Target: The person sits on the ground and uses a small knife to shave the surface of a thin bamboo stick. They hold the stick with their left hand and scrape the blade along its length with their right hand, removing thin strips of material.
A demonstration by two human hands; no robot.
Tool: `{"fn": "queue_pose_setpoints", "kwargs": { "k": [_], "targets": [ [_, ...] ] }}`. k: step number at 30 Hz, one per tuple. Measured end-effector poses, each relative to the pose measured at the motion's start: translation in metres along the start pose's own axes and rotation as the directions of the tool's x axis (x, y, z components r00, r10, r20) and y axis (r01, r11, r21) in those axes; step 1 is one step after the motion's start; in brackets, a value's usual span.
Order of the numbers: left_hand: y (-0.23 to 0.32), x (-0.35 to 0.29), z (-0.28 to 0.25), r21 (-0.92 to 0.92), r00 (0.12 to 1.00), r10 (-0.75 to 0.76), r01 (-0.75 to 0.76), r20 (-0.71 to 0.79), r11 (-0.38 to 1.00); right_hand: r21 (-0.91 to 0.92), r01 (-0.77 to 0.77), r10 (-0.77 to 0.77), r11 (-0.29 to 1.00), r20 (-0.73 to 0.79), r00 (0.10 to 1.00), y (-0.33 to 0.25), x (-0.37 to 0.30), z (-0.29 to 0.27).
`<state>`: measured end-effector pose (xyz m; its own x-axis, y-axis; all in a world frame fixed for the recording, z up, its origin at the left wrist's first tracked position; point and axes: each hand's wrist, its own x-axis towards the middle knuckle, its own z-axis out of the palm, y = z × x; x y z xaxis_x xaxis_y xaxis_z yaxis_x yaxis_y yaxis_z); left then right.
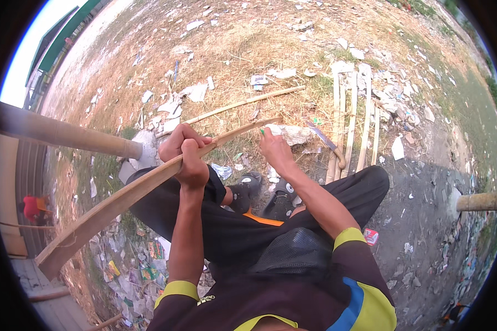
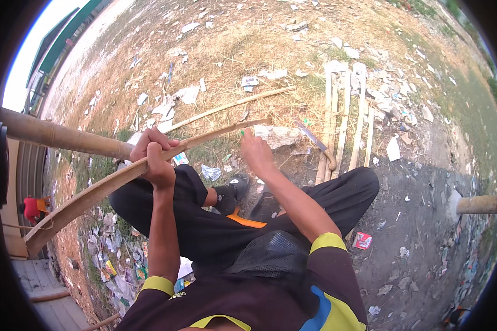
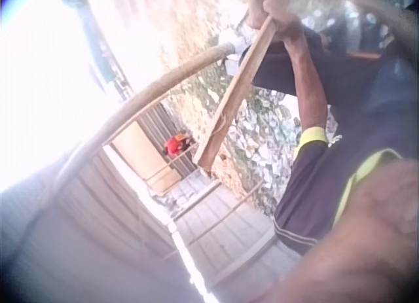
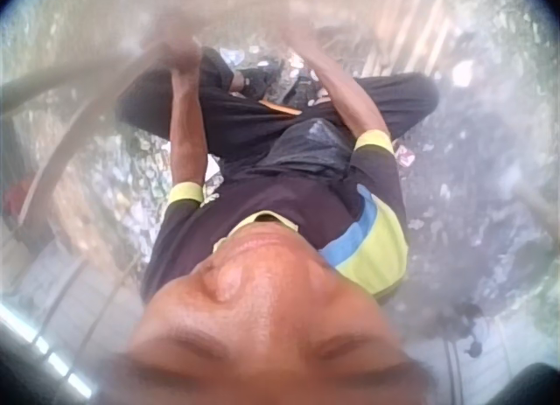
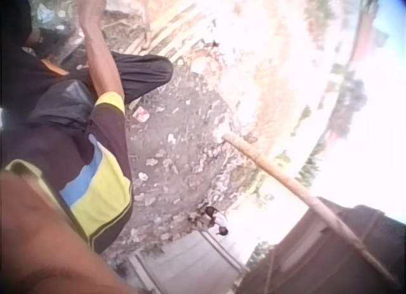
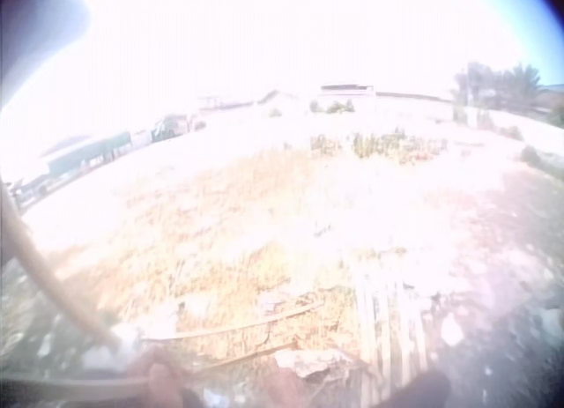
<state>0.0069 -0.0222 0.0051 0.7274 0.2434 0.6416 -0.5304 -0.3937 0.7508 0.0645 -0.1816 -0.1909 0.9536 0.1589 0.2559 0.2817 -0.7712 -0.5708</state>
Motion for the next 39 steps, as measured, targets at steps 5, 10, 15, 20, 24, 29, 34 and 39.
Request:
{"fn": "queue_pose_setpoints", "kwargs": {
  "k": [5,10,15,20,24,29,34,39],
  "targets": [
    [0.001,-0.005,-0.005,0.012,0.999,-0.008,0.007,0.051,1.0,-0.055,-0.088,0.096,0.995,0.164,0.982,-0.016,0.002,-0.005],
    [0.007,0.0,0.0,0.009,0.998,-0.017,0.017,0.06,1.0,-0.111,-0.109,0.122,0.988,0.113,0.986,0.029,0.011,0.026],
    [0.006,-0.003,-0.001,0.025,0.998,-0.053,0.052,0.04,0.998,-0.153,-0.174,0.195,0.973,0.128,0.973,0.046,0.005,0.036],
    [-0.004,0.001,-0.012,0.025,0.999,-0.052,0.052,-0.008,0.998,-0.313,-0.06,0.107,0.948,0.135,0.985,0.046,0.014,0.052],
    [-0.004,-0.003,-0.01,-0.006,0.997,-0.081,0.081,0.006,0.997,-0.537,-0.116,0.318,0.835,0.3,0.899,0.105,0.008,0.055],
    [-0.006,-0.005,-0.014,-0.007,0.998,-0.035,0.036,0.054,0.999,-0.46,-0.522,0.626,0.718,0.097,0.774,0.236,-0.051,0.039],
    [0.005,-0.003,-0.005,0.013,0.994,-0.09,0.089,0.068,0.996,-0.16,-0.276,0.305,0.948,0.195,0.932,0.12,-0.023,0.004],
    [0.009,-0.006,-0.003,0.051,0.993,-0.094,0.09,0.076,0.995,0.191,-0.151,0.132,0.97,0.109,0.985,0.028,0.001,-0.002]
  ]
}}
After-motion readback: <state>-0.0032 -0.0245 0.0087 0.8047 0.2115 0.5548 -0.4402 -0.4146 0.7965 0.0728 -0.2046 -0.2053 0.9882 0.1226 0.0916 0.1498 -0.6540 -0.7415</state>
